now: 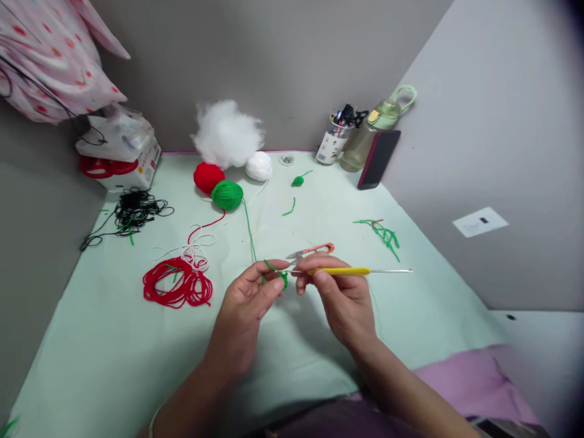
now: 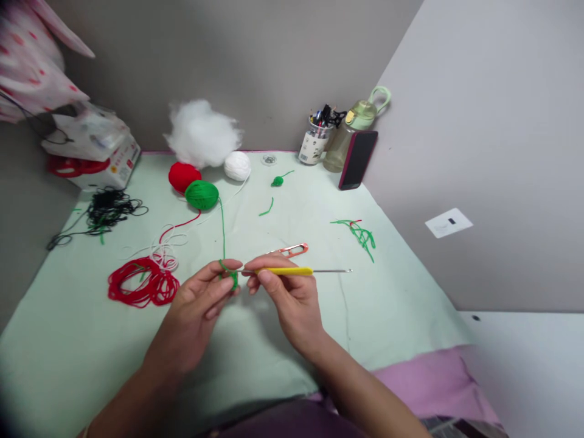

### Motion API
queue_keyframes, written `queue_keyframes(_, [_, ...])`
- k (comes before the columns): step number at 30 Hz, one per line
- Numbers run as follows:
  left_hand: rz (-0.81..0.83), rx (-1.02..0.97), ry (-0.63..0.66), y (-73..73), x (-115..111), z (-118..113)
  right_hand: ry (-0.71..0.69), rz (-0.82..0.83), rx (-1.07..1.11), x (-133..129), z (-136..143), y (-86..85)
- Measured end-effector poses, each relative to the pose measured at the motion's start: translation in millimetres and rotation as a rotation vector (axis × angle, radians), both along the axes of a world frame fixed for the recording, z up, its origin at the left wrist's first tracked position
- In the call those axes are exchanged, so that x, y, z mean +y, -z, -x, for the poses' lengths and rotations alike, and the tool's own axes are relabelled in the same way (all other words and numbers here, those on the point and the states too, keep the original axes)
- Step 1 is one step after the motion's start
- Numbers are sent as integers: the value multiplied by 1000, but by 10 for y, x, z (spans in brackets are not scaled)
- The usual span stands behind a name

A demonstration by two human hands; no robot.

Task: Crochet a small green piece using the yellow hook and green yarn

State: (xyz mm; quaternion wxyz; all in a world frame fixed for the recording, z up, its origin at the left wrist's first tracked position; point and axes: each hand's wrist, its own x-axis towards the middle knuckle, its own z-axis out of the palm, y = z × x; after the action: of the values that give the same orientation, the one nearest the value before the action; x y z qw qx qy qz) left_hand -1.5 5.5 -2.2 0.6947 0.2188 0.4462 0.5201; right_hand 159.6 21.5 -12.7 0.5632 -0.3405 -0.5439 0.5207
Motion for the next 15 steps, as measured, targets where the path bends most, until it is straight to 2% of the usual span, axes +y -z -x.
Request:
queue_keyframes(4, [75,-151,1,15,18,7,102,-19,-45,4,-5,0])
queue_keyframes(7, [108,-187,-33,31,27,4,145,-34,-34,7,-20,-5])
queue_keyframes(15, [87,-163,-43,47,17,-4,80,-169,-176,-40,-14,-56])
